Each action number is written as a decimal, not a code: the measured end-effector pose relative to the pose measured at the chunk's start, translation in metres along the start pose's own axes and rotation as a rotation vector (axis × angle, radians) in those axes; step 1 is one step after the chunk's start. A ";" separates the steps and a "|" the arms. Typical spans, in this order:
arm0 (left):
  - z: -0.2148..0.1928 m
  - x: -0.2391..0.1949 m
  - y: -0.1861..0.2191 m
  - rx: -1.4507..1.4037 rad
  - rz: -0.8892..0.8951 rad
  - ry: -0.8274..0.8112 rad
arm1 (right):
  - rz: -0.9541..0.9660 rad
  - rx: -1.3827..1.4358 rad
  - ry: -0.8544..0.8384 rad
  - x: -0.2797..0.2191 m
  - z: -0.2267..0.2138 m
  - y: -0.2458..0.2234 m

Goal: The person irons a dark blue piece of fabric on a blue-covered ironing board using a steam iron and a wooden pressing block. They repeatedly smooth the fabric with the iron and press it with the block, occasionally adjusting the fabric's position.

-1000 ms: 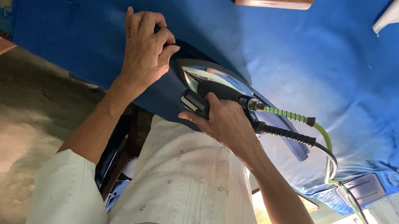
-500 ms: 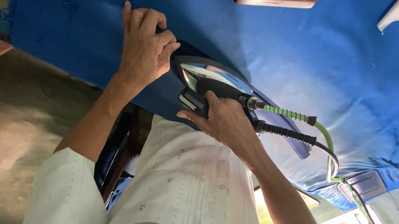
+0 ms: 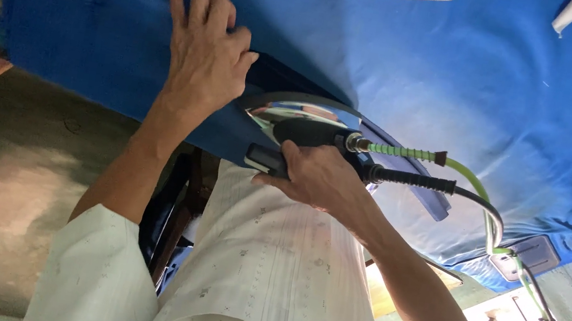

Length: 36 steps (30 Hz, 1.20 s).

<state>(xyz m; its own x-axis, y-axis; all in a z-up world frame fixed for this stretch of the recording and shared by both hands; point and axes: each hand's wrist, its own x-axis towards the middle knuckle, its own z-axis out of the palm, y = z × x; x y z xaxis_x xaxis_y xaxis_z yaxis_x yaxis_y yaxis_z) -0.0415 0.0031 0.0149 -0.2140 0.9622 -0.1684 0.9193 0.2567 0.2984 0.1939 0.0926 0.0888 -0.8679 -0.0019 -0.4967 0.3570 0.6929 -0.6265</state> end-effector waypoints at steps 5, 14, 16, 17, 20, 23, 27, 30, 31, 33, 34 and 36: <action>0.001 0.005 -0.014 -0.160 -0.019 0.063 | 0.046 0.037 0.047 0.003 0.002 -0.002; -0.002 -0.002 -0.020 -0.525 0.057 0.130 | 0.133 0.112 0.210 0.011 -0.005 -0.008; -0.004 -0.006 -0.018 -0.553 0.077 0.104 | 0.135 0.114 0.195 0.010 -0.005 -0.007; -0.003 -0.008 -0.016 -0.500 0.085 0.084 | 0.119 0.104 0.213 0.009 -0.003 -0.006; 0.000 -0.010 -0.011 -0.457 0.084 0.063 | 0.120 0.103 0.193 0.005 -0.005 -0.005; 0.002 -0.011 -0.007 -0.475 0.065 0.054 | 0.135 0.109 0.148 -0.003 -0.001 0.001; 0.008 -0.009 -0.004 -0.433 0.043 0.094 | 0.150 0.138 0.105 -0.015 -0.007 0.006; 0.008 -0.009 -0.003 -0.446 0.026 0.094 | 0.146 0.142 0.118 -0.025 -0.004 0.013; 0.010 -0.008 -0.003 -0.446 0.027 0.093 | 0.147 0.142 0.118 -0.029 -0.003 0.016; 0.015 -0.009 -0.004 -0.384 0.014 0.091 | 0.164 0.151 0.114 -0.036 0.000 0.020; 0.014 -0.009 -0.004 -0.383 0.015 0.090 | 0.165 0.151 0.115 -0.038 0.001 0.022; 0.013 -0.010 -0.003 -0.324 0.021 0.060 | 0.189 0.182 0.070 -0.042 0.002 0.026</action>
<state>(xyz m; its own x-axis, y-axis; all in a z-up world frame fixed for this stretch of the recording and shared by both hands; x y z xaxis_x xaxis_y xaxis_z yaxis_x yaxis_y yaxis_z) -0.0383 -0.0082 0.0031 -0.2241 0.9688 -0.1057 0.7728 0.2428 0.5863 0.2406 0.1091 0.0923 -0.7995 0.1698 -0.5762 0.5657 0.5355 -0.6271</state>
